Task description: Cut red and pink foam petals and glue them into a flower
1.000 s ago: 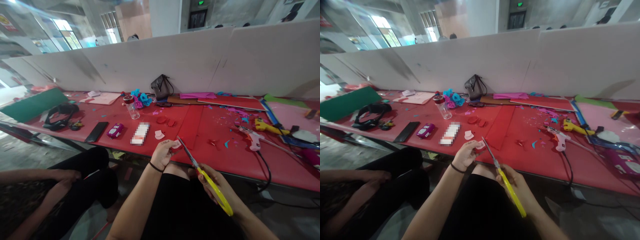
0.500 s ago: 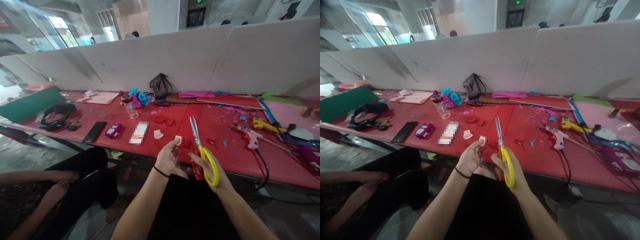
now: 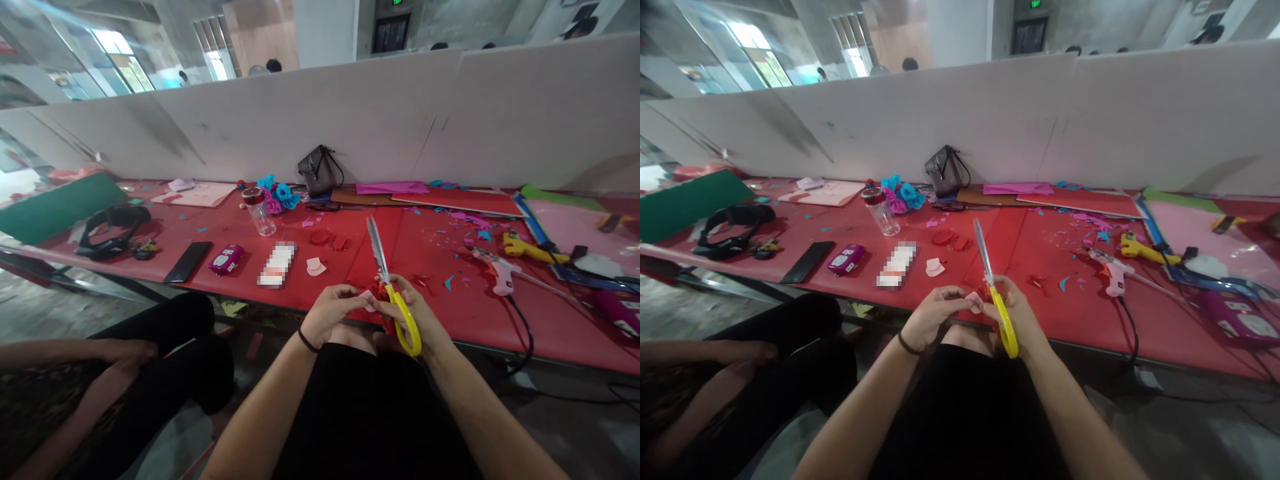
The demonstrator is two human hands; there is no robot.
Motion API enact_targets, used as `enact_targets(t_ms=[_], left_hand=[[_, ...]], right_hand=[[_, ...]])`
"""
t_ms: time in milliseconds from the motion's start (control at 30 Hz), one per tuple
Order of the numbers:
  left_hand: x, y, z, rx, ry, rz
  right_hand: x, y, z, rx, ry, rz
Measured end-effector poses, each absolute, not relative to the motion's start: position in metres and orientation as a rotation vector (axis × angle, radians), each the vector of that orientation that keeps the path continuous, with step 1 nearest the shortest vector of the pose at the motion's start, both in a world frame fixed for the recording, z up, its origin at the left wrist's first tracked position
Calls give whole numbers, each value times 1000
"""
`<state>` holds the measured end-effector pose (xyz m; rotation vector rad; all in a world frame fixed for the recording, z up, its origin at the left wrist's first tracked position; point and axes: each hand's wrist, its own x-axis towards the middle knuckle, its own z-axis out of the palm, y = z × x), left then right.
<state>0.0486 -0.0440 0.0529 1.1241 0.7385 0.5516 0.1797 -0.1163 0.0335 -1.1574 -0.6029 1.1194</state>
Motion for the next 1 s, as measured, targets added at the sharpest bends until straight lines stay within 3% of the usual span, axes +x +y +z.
enact_targets(t_ms=[300,667,1000], left_hand=[[49,-27,72,1459,804,173],[57,-61,38,626,895,730],[48,-56,44,795,777,607]], right_hand=[[200,-117,52,-1266,-826,1369],[159,-115,20,-982,-405,1023],[176,-119,33,-1165,-541,1156]])
